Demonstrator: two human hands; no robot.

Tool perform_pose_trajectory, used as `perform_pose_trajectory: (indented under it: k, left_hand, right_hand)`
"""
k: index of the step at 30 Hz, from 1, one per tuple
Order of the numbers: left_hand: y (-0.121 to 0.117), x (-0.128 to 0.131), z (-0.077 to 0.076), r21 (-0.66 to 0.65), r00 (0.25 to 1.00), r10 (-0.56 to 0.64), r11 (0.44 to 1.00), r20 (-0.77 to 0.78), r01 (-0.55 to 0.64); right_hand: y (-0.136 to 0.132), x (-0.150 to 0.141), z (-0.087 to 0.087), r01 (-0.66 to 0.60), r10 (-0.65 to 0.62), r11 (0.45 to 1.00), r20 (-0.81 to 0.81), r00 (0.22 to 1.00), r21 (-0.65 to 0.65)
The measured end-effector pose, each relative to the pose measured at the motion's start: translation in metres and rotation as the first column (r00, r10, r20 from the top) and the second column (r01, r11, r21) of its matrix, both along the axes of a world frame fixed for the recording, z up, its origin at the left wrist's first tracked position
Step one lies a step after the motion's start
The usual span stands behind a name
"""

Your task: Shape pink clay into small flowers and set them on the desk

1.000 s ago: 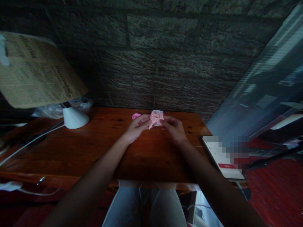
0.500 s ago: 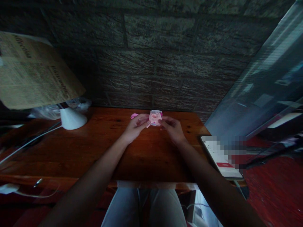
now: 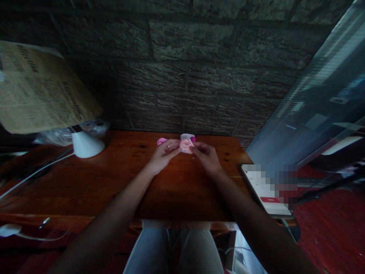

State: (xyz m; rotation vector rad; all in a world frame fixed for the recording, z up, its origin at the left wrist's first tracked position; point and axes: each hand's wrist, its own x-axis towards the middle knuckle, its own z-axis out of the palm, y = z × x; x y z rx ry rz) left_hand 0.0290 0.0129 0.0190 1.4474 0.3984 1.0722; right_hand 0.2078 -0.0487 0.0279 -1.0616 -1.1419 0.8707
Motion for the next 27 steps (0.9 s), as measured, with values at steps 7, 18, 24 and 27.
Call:
perform_pose_trajectory:
  k: [7, 18, 24, 27]
  left_hand:
    - [-0.0012, 0.0009, -0.0025, -0.006, 0.999, -0.047, 0.999, -0.025, 0.047]
    - [-0.0004, -0.0014, -0.0034, -0.125, 0.994, -0.105, 0.987, 0.004, 0.105]
    - [-0.0021, -0.0011, -0.0027, -0.163, 0.995, -0.095, 0.981, 0.043, 0.101]
    - [-0.0020, -0.0008, -0.0029, -0.175, 0.995, -0.090, 0.980, 0.043, 0.096]
  right_hand:
    - [0.0016, 0.0026, -0.0031, 0.033, -0.035, 0.999, 0.061, 0.998, 0.028]
    - [0.0021, 0.0024, -0.0012, 0.045, -0.049, 0.997, 0.064, 0.997, 0.064]
    - [0.0025, 0.0009, -0.0027, 0.040, -0.044, 0.996, 0.061, 0.997, 0.077]
    - [0.0029, 0.0028, -0.0026, 0.076, -0.080, 0.994, 0.052, 0.995, 0.078]
